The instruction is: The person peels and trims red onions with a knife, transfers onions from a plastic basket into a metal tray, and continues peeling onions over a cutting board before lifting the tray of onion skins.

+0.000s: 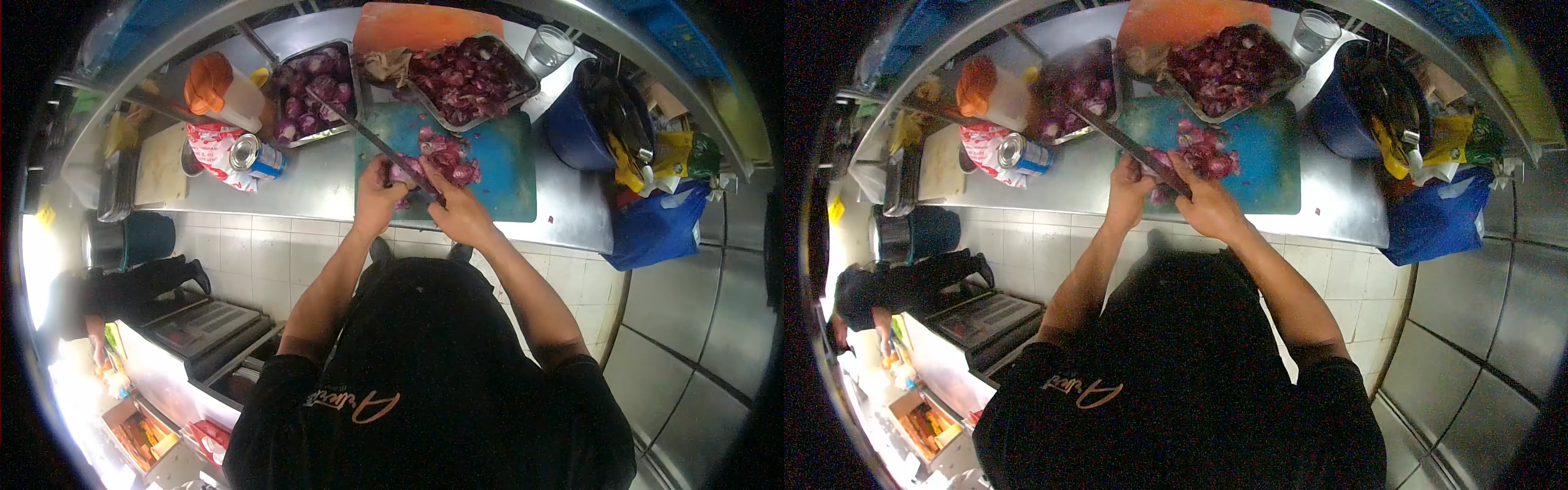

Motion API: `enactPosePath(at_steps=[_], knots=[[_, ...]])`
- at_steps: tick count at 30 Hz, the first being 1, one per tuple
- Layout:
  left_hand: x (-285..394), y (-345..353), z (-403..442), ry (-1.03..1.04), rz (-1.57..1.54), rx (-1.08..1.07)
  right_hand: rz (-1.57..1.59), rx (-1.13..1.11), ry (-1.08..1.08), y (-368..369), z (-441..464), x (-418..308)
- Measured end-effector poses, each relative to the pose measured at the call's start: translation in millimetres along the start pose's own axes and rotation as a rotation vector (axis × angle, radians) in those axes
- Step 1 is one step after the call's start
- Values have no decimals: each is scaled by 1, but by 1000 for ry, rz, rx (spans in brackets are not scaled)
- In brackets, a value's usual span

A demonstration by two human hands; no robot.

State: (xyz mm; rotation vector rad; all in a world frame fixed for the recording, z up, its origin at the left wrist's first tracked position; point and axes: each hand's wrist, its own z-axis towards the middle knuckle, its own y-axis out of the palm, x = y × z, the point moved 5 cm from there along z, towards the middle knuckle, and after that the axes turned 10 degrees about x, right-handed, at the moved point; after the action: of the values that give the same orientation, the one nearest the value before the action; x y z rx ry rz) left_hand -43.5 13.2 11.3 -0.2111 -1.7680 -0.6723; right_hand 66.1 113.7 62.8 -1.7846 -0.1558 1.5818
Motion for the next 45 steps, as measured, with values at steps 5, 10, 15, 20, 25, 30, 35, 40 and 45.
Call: enactPosePath(at_steps=[5, 10, 15, 20, 25, 30, 35, 40, 45], knots=[[4, 4, -3, 49, 144, -2, 119, -23, 134, 2, 0, 12], [-1, 3, -3, 19, 105, -26, 217, 34, 146, 9, 4, 33], [-7, -9, 7, -188, -325, -51, 288, -47, 454, 9, 6, 53], [-5, -12, 11, -323, -552, 17, 198, -126, 553, -3, 4, 49], [-17, -17, 13, -412, -501, 83, 158, 157, 143, 4, 0, 52], [2, 10, 2, -429, -510, 58, 286, 15, 103, 4, 2, 18], [-19, -3, 6, -522, -607, -75, 386, -37, 252, 13, 5, 26], [-21, -8, 7, -536, -612, 8, 288, 23, 203, 10, 1, 32], [-17, 6, 0, -500, -633, 101, 134, 28, 89, 12, -2, 17]])
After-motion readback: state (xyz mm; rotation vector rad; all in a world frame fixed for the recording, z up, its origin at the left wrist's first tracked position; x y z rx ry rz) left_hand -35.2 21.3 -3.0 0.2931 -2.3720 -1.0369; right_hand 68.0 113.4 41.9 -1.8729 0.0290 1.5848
